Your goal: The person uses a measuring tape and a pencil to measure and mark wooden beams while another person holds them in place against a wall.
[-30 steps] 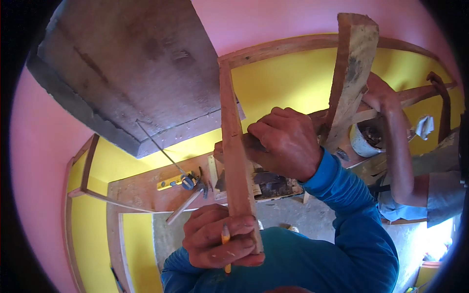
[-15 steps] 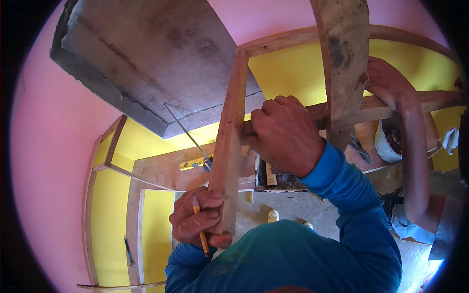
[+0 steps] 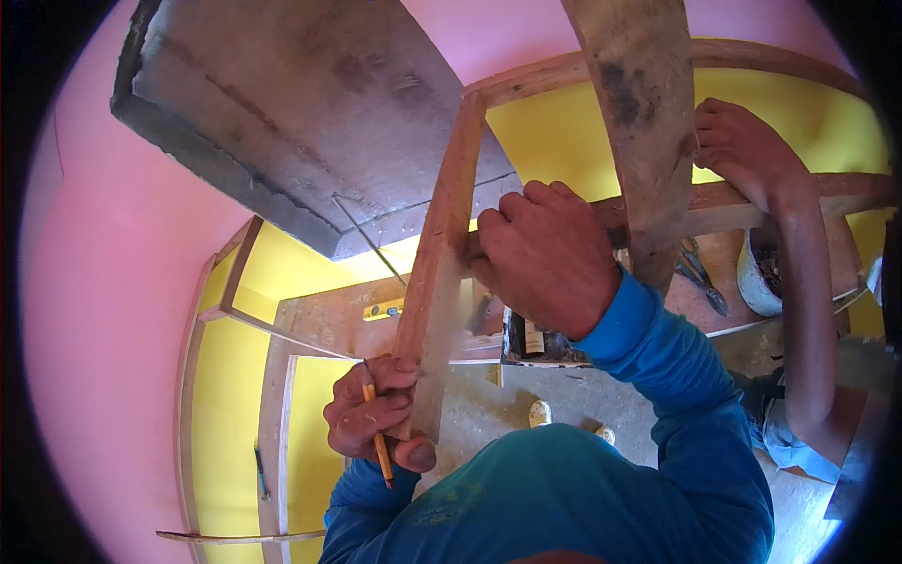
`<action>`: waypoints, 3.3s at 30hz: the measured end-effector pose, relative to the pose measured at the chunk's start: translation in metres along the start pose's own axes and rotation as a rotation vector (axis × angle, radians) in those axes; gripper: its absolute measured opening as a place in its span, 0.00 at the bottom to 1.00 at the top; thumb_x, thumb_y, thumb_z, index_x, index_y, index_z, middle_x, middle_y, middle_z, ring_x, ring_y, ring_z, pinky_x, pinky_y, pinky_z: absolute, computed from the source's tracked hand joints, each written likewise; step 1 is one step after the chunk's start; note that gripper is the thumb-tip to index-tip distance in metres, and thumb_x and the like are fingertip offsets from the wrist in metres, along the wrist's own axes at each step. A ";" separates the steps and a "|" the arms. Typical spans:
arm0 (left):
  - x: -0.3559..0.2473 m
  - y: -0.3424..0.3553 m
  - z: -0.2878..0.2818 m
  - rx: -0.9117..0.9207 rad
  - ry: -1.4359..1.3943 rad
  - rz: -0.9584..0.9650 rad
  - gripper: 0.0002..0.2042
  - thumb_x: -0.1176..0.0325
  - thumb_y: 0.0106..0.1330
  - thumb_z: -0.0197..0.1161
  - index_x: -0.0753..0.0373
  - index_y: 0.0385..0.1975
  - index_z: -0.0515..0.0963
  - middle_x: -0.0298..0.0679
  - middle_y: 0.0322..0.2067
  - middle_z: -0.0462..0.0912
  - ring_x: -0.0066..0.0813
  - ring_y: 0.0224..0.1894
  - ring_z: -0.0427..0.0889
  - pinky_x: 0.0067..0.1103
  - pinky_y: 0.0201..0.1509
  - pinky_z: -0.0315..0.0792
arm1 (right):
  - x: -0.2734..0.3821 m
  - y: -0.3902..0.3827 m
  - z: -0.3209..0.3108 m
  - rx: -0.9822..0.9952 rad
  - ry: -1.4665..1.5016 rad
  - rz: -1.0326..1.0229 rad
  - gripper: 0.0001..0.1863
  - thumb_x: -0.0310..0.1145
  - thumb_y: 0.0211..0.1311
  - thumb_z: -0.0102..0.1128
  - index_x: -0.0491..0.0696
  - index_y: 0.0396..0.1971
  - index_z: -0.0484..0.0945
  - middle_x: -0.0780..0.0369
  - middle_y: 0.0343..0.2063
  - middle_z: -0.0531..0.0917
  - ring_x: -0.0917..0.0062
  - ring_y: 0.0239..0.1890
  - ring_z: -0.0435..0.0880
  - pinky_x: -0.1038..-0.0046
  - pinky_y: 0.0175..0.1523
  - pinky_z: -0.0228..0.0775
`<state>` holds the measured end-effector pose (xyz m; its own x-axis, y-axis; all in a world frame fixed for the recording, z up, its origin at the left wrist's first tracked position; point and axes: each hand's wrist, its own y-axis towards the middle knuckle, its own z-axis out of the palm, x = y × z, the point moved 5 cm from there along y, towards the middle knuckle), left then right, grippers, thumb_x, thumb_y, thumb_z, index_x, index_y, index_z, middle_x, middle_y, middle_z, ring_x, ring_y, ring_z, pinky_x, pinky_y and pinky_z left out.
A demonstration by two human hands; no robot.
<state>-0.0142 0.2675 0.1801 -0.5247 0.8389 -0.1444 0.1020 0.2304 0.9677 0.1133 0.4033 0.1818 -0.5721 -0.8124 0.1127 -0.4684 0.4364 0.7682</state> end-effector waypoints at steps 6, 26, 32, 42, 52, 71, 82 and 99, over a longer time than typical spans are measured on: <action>0.000 -0.002 0.003 -0.009 -0.010 0.061 0.16 0.57 0.46 0.60 0.63 0.22 0.67 0.48 0.18 0.74 0.35 0.21 0.76 0.25 0.26 0.73 | -0.001 0.001 -0.003 0.038 0.053 0.052 0.10 0.39 0.40 0.56 0.48 0.13 0.74 0.62 0.11 0.72 0.73 0.20 0.71 0.72 0.29 0.61; 0.003 0.008 0.010 0.071 -0.117 0.045 0.15 0.60 0.43 0.64 0.63 0.22 0.70 0.50 0.20 0.75 0.32 0.16 0.76 0.21 0.17 0.69 | -0.004 -0.001 -0.006 0.091 0.047 0.030 0.09 0.35 0.35 0.60 0.46 0.17 0.73 0.61 0.14 0.72 0.70 0.22 0.71 0.70 0.30 0.61; 0.006 0.015 0.010 0.168 -0.158 -0.021 0.17 0.60 0.39 0.68 0.63 0.23 0.71 0.50 0.24 0.76 0.33 0.19 0.77 0.21 0.19 0.70 | -0.009 0.002 -0.005 0.155 0.044 0.049 0.14 0.32 0.34 0.60 0.45 0.26 0.72 0.59 0.18 0.74 0.66 0.25 0.72 0.68 0.32 0.62; 0.011 0.020 0.031 0.170 -0.320 0.092 0.22 0.57 0.31 0.72 0.61 0.25 0.72 0.46 0.25 0.77 0.31 0.22 0.78 0.19 0.20 0.70 | -0.003 -0.004 -0.021 0.148 0.043 -0.027 0.32 0.27 0.36 0.59 0.53 0.49 0.63 0.60 0.21 0.76 0.66 0.25 0.74 0.68 0.32 0.61; 0.010 0.022 0.054 0.011 -0.538 0.065 0.16 0.59 0.41 0.67 0.60 0.26 0.72 0.40 0.26 0.74 0.24 0.20 0.77 0.17 0.22 0.73 | -0.002 0.000 -0.030 0.176 0.103 0.086 0.29 0.22 0.32 0.61 0.50 0.43 0.69 0.59 0.28 0.76 0.68 0.24 0.72 0.72 0.31 0.64; 0.006 0.028 0.055 0.135 -0.516 0.061 0.18 0.62 0.36 0.70 0.63 0.26 0.72 0.44 0.28 0.74 0.30 0.25 0.78 0.19 0.28 0.74 | -0.002 -0.003 -0.030 0.194 0.101 0.089 0.28 0.26 0.34 0.58 0.45 0.45 0.68 0.57 0.30 0.76 0.70 0.24 0.72 0.74 0.33 0.66; 0.009 0.025 0.051 0.154 -0.483 0.063 0.19 0.63 0.33 0.71 0.62 0.26 0.73 0.43 0.28 0.75 0.30 0.25 0.78 0.19 0.25 0.73 | 0.004 0.002 -0.029 0.201 0.060 0.111 0.28 0.23 0.34 0.60 0.50 0.43 0.68 0.56 0.28 0.77 0.62 0.30 0.74 0.68 0.36 0.65; 0.010 0.028 0.041 0.308 -0.467 0.033 0.21 0.62 0.32 0.72 0.63 0.25 0.70 0.49 0.29 0.75 0.35 0.29 0.79 0.21 0.27 0.74 | -0.002 -0.012 -0.032 -0.064 0.270 0.123 0.32 0.23 0.31 0.62 0.46 0.45 0.62 0.53 0.33 0.67 0.59 0.28 0.73 0.67 0.33 0.66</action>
<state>0.0186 0.3024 0.1968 -0.0940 0.9614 -0.2584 0.3907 0.2744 0.8787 0.1416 0.3870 0.1921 -0.4178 -0.8322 0.3646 -0.3582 0.5197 0.7757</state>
